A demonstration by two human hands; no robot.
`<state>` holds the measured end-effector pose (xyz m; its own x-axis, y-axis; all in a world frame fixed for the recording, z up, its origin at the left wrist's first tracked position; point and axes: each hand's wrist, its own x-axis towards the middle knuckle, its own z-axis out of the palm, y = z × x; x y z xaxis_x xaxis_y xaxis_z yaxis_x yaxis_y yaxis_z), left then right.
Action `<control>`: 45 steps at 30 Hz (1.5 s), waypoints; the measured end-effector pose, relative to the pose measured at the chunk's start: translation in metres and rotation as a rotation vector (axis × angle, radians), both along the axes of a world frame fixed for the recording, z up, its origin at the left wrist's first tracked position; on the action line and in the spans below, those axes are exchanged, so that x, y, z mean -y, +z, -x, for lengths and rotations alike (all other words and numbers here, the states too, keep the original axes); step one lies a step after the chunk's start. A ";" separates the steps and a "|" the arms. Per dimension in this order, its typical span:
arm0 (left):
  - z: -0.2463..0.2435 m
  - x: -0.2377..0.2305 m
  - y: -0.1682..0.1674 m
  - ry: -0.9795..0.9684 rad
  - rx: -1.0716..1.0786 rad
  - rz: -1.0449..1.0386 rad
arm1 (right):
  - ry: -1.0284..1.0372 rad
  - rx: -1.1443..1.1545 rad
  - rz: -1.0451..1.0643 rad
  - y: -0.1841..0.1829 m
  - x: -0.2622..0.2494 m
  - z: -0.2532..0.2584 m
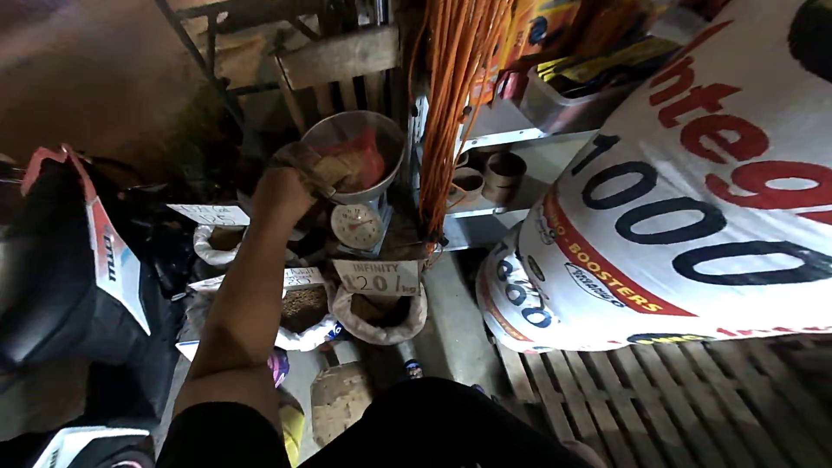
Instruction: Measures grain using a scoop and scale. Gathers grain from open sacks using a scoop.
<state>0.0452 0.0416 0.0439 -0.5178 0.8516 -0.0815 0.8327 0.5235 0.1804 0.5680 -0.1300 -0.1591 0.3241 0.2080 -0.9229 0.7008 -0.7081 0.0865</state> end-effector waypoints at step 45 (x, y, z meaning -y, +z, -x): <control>-0.003 0.016 0.005 0.002 0.041 -0.070 | 0.231 -0.292 -0.258 -0.164 -0.006 0.000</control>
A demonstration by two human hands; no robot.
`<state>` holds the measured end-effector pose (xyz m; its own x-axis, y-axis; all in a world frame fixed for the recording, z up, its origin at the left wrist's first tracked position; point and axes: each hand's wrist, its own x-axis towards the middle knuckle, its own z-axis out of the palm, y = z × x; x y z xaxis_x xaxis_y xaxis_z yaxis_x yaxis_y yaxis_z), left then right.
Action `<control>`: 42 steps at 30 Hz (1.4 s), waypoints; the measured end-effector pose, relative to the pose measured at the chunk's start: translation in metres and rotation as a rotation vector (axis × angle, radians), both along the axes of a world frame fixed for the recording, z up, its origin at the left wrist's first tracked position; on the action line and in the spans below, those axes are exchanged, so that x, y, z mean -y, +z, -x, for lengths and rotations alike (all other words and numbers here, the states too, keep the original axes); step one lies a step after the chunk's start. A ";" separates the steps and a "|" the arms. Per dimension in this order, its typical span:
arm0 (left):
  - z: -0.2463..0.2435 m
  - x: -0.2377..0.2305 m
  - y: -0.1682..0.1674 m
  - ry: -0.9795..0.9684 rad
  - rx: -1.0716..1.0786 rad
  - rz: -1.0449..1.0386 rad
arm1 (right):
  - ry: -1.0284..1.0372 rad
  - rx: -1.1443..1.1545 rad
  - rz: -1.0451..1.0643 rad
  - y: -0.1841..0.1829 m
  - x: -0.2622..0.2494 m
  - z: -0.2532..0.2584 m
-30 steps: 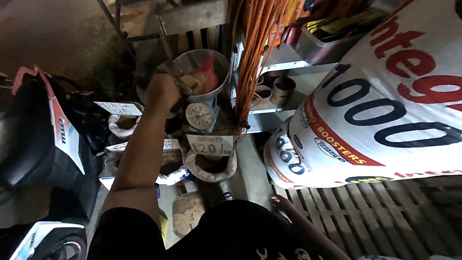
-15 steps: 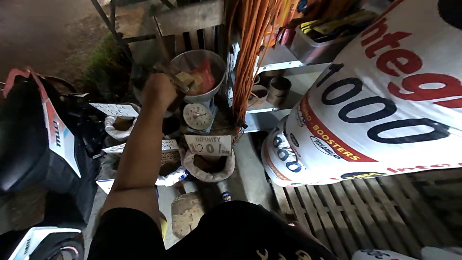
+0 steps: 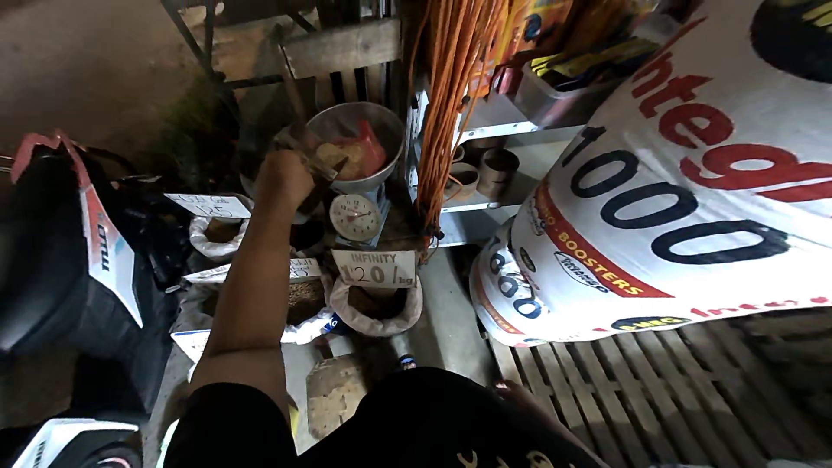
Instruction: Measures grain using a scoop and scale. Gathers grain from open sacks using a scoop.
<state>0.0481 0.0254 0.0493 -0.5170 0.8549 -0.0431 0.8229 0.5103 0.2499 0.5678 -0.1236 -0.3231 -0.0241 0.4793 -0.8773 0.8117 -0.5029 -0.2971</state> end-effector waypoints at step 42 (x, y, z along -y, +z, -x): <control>0.123 -0.054 -0.028 0.310 0.177 -0.371 | 0.738 -0.794 -0.570 0.270 -0.512 0.481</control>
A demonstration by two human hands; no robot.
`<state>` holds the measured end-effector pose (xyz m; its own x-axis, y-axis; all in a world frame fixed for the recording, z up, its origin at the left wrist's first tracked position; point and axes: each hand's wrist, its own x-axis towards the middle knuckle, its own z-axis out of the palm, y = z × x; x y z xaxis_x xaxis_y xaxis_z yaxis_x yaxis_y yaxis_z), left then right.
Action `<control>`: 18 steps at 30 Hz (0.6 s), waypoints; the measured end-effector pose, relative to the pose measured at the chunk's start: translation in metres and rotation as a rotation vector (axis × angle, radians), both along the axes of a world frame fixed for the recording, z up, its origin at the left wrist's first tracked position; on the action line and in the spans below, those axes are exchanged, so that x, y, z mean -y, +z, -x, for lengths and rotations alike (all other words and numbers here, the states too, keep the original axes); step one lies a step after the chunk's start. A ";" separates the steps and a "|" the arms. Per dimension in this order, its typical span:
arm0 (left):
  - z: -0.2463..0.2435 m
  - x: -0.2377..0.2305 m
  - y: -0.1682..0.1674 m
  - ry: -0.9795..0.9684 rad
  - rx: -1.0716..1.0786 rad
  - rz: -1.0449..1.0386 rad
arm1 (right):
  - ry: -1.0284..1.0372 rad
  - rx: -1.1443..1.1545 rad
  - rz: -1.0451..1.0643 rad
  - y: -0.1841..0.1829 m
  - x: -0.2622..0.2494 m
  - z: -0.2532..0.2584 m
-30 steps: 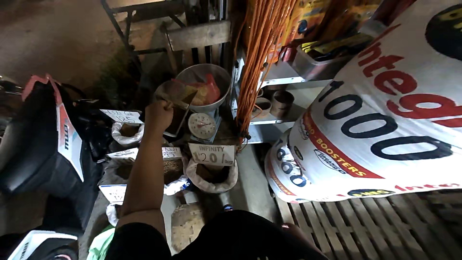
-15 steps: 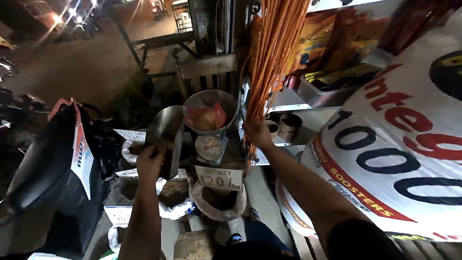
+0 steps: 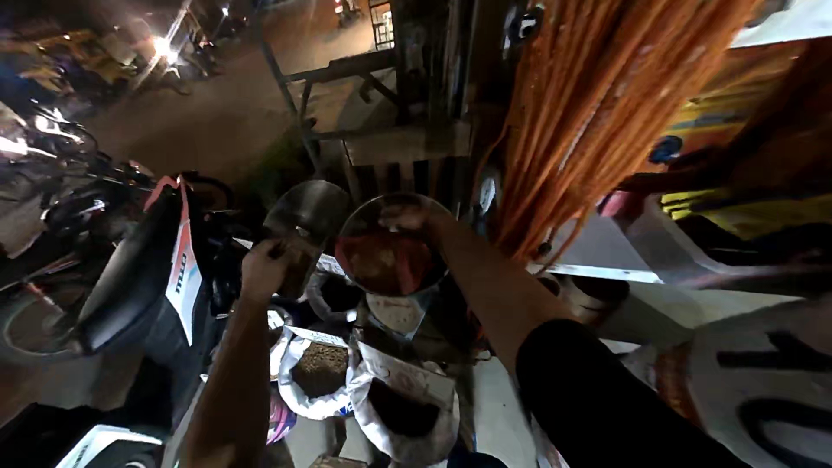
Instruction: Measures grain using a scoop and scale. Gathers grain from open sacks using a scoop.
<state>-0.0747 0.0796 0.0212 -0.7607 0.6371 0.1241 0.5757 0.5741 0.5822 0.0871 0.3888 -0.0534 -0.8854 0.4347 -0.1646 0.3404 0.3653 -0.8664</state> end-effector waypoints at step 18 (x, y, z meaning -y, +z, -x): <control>-0.059 0.093 -0.023 0.159 0.051 -0.282 | 0.145 0.371 0.157 0.005 0.027 0.010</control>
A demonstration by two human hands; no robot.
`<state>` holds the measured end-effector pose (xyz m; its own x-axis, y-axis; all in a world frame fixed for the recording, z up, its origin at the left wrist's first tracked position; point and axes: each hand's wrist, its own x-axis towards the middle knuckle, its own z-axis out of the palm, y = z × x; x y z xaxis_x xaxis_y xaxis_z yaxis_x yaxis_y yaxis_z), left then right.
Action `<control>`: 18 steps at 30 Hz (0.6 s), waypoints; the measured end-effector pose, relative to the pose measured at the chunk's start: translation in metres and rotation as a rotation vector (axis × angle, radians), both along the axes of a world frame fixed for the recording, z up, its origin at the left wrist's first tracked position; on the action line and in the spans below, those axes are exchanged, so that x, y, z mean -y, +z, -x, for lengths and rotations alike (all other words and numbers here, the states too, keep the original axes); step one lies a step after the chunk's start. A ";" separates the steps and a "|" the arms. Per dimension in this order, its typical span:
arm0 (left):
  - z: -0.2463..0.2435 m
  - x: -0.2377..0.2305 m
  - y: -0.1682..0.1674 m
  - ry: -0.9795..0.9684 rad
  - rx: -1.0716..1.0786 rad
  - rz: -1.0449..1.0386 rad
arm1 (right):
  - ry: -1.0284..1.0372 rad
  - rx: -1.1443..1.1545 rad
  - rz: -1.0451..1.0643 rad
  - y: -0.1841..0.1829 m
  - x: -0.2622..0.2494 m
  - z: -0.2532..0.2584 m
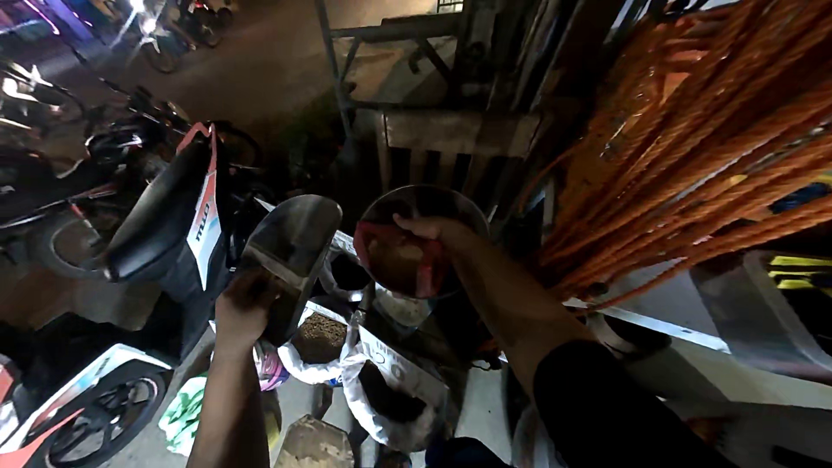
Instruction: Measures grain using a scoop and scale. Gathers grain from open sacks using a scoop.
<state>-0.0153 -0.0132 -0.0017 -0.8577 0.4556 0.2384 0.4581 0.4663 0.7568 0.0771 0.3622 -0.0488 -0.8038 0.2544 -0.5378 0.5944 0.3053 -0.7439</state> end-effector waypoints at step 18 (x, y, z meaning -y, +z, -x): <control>-0.043 0.072 -0.033 0.134 0.101 -0.014 | 0.193 -0.176 0.087 0.037 0.025 -0.018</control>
<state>0.0278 -0.0850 -0.0345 -0.9304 0.3326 0.1539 0.3141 0.5073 0.8025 0.0949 0.3376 -0.0117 -0.9160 0.0465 -0.3984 0.3905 0.3305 -0.8592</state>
